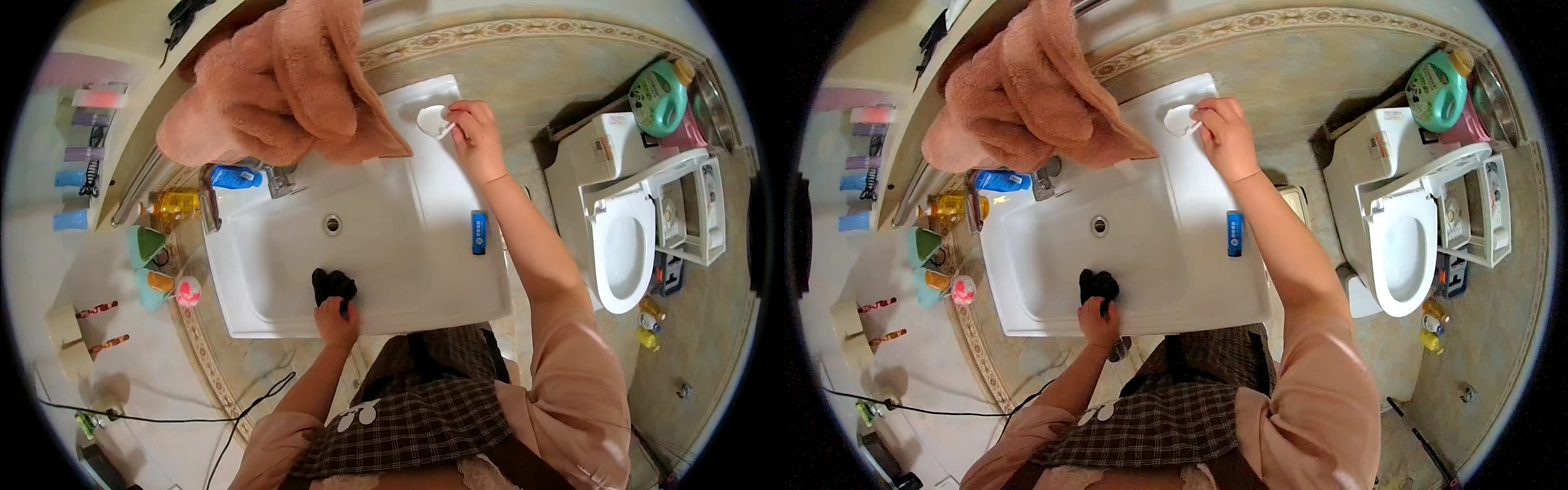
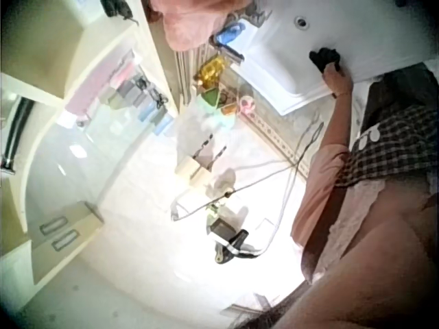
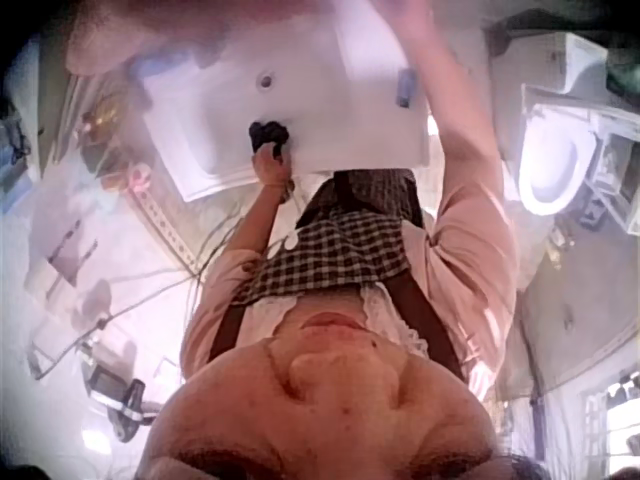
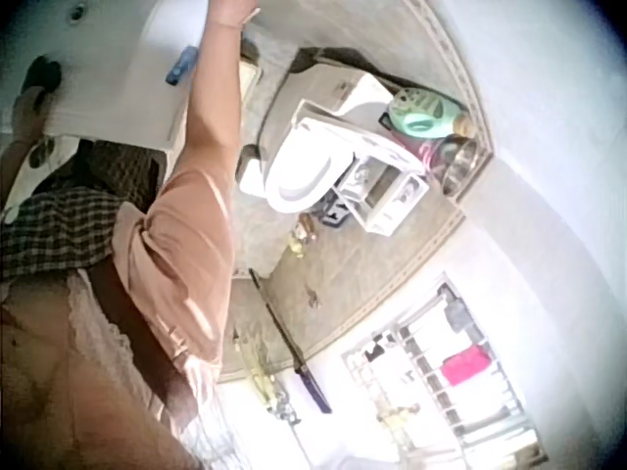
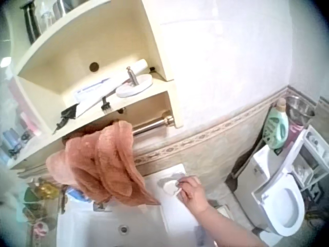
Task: The person picks up socks from the bathroom floor, rinses them under a running faucet in the sink, applies liquid detergent, scrubs them by hand, rinses them again, and hangs them on a towel rack by a window.
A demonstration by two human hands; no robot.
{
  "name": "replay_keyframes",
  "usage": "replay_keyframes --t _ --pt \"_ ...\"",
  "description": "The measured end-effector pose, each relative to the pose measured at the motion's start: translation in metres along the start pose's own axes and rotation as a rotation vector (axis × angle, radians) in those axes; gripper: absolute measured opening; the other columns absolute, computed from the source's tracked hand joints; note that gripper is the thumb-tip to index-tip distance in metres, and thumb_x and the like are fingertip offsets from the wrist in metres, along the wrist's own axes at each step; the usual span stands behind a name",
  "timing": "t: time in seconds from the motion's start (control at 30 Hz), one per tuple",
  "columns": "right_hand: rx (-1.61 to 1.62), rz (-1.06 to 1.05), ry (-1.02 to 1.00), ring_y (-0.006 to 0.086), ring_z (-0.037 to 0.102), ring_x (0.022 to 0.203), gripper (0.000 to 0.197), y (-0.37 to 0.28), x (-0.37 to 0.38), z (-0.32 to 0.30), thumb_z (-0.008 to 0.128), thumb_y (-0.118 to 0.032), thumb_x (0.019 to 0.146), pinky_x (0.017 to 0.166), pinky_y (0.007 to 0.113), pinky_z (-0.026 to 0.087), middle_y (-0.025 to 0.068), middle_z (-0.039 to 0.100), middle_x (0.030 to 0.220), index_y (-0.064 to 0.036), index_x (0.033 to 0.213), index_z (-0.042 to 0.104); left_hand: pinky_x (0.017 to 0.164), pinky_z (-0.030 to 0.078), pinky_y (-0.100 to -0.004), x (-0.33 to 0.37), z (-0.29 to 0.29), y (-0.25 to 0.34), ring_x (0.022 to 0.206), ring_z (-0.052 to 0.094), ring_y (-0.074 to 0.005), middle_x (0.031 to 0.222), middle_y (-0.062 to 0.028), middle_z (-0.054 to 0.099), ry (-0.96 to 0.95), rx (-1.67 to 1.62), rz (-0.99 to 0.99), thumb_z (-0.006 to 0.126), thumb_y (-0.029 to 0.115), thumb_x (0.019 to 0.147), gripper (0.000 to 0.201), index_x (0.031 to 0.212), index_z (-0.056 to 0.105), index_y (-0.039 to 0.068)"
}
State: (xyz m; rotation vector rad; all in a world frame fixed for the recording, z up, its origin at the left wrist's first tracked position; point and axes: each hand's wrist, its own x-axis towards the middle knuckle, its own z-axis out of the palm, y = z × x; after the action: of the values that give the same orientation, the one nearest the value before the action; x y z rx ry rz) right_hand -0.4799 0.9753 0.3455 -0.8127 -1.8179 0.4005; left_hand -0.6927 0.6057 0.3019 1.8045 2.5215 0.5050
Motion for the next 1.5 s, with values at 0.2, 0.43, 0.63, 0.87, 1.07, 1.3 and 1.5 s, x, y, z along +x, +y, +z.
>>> replay_keyframes --t 0.2,0.43,0.63,0.87,1.07,1.3,1.5 --pt "-0.079 -0.06 0.071 0.0277 0.054 0.086 0.027 0.004 -0.016 -0.04 0.063 0.008 0.058 0.073 0.036 0.046 0.0072 0.058 0.095 -0.0061 0.081 0.059 0.068 0.038 -0.0402 -0.001 0.002 0.006 0.073 0.053 -0.0308 0.078 -0.0115 0.055 -0.012 0.031 0.028 0.06 0.013 0.074 0.015 0.084 0.053 0.004" --pt "-0.133 0.046 0.125 0.0281 0.054 0.086 0.026 0.043 -0.043 -0.069 0.063 0.007 0.06 0.073 0.035 0.046 0.0073 0.06 0.093 -0.0063 0.082 0.06 0.07 0.037 -0.0418 0.005 0.018 0.018 0.077 0.051 -0.0326 0.081 -0.013 0.054 -0.099 0.026 -0.016 0.058 0.013 0.075 0.016 0.085 0.053 0.002" --pt "-0.161 0.233 0.211 0.0275 0.055 0.077 0.018 0.098 -0.081 -0.078 0.065 0.002 0.066 0.068 0.033 0.046 0.0092 0.061 0.081 -0.0045 0.082 0.061 0.068 0.037 -0.0417 0.013 0.036 0.026 0.075 0.051 -0.0327 0.079 -0.0127 0.053 -0.109 0.065 0.006 0.058 0.012 0.074 0.015 0.084 0.052 0.003" --pt "-0.064 0.575 0.281 0.0233 0.056 0.068 0.015 0.157 -0.116 -0.081 0.069 -0.008 0.073 0.062 0.031 0.045 0.0113 0.06 0.074 -0.0021 0.086 0.064 0.068 0.037 -0.0416 0.025 0.059 0.044 0.073 0.05 -0.0334 0.077 -0.0131 0.052 -0.169 0.081 -0.063 0.057 0.012 0.076 0.013 0.083 0.05 0.003" --pt "0.086 0.815 0.288 0.0213 0.058 0.065 0.02 0.206 -0.138 -0.074 0.068 -0.01 0.075 0.062 0.03 0.047 0.0127 0.06 0.073 -0.0002 0.092 0.063 0.069 0.037 -0.0426 0.035 0.082 0.047 0.075 0.049 -0.0348 0.08 -0.0151 0.053 -0.225 0.11 -0.097 0.055 0.013 0.077 0.015 0.086 0.051 0.002" --pt "-0.311 1.24 0.001 0.0312 0.059 0.067 0.027 0.315 -0.291 -0.053 0.064 -0.026 0.074 0.064 0.036 0.047 0.015 0.062 0.074 -0.0011 0.084 0.062 0.068 0.035 -0.0419 0.05 0.104 0.049 0.072 0.047 -0.0346 0.079 -0.0144 0.052 -0.254 0.136 -0.164 0.054 0.013 0.076 0.014 0.085 0.05 0.003" --pt "-0.264 1.533 -0.227 0.0302 0.058 0.064 0.028 0.347 -0.387 0.003 0.067 -0.023 0.067 0.062 0.036 0.046 0.0151 0.061 0.069 -0.0008 0.083 0.062 0.068 0.034 -0.0411 0.068 0.136 0.046 0.074 0.045 -0.0332 0.079 -0.0138 0.05 -0.28 0.121 -0.197 0.053 0.011 0.077 0.014 0.088 0.049 0.003"
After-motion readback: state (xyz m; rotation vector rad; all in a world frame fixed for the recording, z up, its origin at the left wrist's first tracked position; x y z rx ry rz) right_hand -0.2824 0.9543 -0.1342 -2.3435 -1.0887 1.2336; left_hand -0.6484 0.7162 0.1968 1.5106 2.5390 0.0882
